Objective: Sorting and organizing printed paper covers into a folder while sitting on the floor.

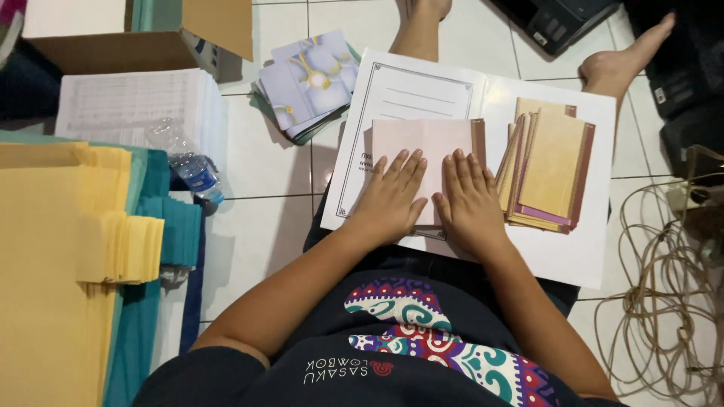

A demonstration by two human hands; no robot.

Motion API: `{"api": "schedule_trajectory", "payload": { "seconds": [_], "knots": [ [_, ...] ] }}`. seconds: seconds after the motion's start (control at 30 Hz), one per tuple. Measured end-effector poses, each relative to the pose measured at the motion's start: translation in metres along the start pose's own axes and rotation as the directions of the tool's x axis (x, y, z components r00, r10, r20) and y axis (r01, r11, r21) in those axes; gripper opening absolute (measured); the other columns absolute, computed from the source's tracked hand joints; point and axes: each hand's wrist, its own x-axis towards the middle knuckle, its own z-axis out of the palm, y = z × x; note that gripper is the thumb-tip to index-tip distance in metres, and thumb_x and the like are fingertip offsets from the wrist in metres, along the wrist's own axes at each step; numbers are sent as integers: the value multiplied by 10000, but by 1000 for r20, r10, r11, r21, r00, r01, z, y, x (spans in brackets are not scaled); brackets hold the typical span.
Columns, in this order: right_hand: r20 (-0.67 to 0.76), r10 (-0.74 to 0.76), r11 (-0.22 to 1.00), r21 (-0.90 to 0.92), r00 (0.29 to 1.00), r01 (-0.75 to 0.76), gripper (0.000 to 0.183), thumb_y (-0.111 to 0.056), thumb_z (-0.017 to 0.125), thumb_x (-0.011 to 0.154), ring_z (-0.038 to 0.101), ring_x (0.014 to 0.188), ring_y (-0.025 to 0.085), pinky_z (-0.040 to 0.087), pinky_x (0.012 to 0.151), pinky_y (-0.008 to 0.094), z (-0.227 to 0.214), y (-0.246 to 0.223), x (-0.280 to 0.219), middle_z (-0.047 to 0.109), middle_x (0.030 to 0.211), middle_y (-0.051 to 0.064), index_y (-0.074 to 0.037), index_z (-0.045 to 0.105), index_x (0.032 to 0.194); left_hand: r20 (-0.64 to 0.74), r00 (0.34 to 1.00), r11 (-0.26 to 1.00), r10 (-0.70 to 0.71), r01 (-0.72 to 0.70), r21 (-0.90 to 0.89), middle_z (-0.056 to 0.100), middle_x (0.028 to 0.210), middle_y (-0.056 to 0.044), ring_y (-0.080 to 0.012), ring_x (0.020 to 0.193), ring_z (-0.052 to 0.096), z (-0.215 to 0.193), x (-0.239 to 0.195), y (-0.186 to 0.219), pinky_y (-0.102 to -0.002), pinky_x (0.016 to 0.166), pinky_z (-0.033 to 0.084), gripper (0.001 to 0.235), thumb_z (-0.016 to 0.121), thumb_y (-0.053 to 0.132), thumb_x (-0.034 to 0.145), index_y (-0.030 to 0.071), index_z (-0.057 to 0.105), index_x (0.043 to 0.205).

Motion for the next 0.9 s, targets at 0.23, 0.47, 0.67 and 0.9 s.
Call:
{"api": "schedule_trajectory", "payload": {
  "seconds": [0.23,0.47,0.67,0.9],
  "knots": [
    [53,76,995,-62,996,-73,806,-582,205,1042,122,1571,364,99,1247,513,-10,-9,36,142,1698,215,-33,157,1631,-90,995,997,36,-30,68,373,1604,-202,-375,1500,314,3,-7,-7,-586,1193,179,692,364,500,1042,56,341,1573],
    [-51,81,997,24,995,-79,758,-512,219,1073,146,1564,396,115,1242,508,-26,-18,47,211,1672,266,32,251,1601,-38,999,1000,11,-11,16,370,1610,-195,-382,1502,314,-2,-9,-3,-589,1194,192,675,372,482,1027,101,342,1584],
    [-26,105,994,29,994,-105,754,-521,198,1061,102,1575,350,83,1244,475,-18,-13,19,172,1693,221,-15,218,1619,13,997,997,-73,73,-20,324,1628,-215,-385,1523,265,8,6,-4,-579,1215,146,749,396,516,992,63,317,1583],
    [-78,95,995,37,992,-93,734,-498,223,1078,126,1571,356,94,1244,478,-3,-5,21,197,1687,232,-5,227,1621,-62,977,979,-205,205,-1,259,1643,-279,-404,1546,204,20,55,1,-557,1238,101,702,396,358,999,-57,297,1556]
  ]
}}
